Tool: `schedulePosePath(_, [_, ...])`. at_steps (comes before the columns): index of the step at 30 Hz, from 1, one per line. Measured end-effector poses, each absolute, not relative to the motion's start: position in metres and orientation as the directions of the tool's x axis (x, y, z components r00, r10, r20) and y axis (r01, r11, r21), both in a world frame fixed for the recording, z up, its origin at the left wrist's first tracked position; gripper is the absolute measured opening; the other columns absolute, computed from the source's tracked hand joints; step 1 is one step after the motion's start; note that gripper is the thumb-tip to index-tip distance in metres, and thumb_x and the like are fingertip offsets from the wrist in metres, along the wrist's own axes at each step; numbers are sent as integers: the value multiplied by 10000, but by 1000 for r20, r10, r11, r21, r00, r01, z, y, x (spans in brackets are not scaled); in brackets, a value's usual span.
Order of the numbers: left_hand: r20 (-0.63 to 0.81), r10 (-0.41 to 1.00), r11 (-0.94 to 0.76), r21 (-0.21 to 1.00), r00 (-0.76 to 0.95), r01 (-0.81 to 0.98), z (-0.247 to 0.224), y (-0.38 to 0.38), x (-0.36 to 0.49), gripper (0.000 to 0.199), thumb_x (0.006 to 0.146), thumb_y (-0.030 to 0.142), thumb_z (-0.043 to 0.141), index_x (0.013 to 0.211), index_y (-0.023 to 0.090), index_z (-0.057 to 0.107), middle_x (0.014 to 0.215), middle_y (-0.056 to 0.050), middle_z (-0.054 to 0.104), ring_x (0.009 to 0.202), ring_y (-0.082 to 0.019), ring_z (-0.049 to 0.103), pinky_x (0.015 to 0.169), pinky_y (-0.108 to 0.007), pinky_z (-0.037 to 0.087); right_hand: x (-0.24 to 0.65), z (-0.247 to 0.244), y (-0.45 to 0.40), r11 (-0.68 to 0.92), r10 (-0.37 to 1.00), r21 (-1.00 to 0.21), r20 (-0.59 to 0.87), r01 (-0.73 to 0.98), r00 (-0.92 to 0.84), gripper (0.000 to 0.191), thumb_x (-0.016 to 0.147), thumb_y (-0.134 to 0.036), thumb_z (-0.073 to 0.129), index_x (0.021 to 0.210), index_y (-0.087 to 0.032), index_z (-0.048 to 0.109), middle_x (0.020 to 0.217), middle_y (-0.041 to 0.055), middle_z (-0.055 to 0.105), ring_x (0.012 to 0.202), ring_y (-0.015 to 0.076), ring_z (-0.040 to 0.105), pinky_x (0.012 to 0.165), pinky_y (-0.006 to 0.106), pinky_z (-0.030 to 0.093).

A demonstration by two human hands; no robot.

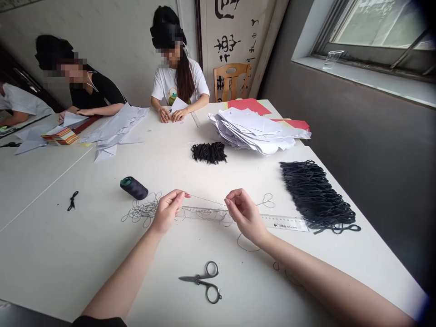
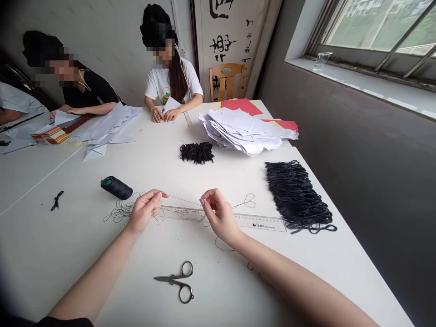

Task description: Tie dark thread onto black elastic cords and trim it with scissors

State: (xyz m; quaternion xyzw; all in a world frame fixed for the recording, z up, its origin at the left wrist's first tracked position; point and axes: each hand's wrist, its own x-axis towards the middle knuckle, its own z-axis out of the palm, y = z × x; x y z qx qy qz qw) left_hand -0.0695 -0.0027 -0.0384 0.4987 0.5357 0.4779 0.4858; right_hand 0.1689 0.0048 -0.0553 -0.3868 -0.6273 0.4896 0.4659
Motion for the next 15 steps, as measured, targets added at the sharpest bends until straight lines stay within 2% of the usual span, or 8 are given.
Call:
schedulePosePath(5, [39, 993, -24, 991, -108, 135, -31, -8, -77, 335, 870, 491, 603, 883, 170, 699, 558, 64, 237, 484, -81, 201, 445, -245, 158, 182, -44, 3, 274, 941, -961, 261, 35, -217, 209, 976, -409, 498, 919, -210, 469, 636, -48, 421, 518, 94, 357, 475, 234, 315])
schedulePosePath(11, [70, 985, -41, 982, -155, 184, -30, -13, -86, 317, 886, 479, 589, 893, 181, 697, 568, 59, 256, 482, -83, 214, 449, -252, 178, 204, -34, -5, 335, 939, -937, 323, 103, -121, 174, 960, -363, 544, 908, -206, 490, 629, -37, 467, 495, 90, 395, 446, 228, 338])
schedulePosePath(15, [84, 991, -57, 966, -100, 254, -31, -18, -90, 319, 891, 482, 587, 856, 182, 690, 559, 53, 282, 494, -89, 245, 468, -253, 210, 219, -26, -14, 338, 941, -930, 334, 146, -49, 152, 956, -338, 554, 896, -211, 495, 589, -48, 448, 467, 86, 392, 412, 212, 336])
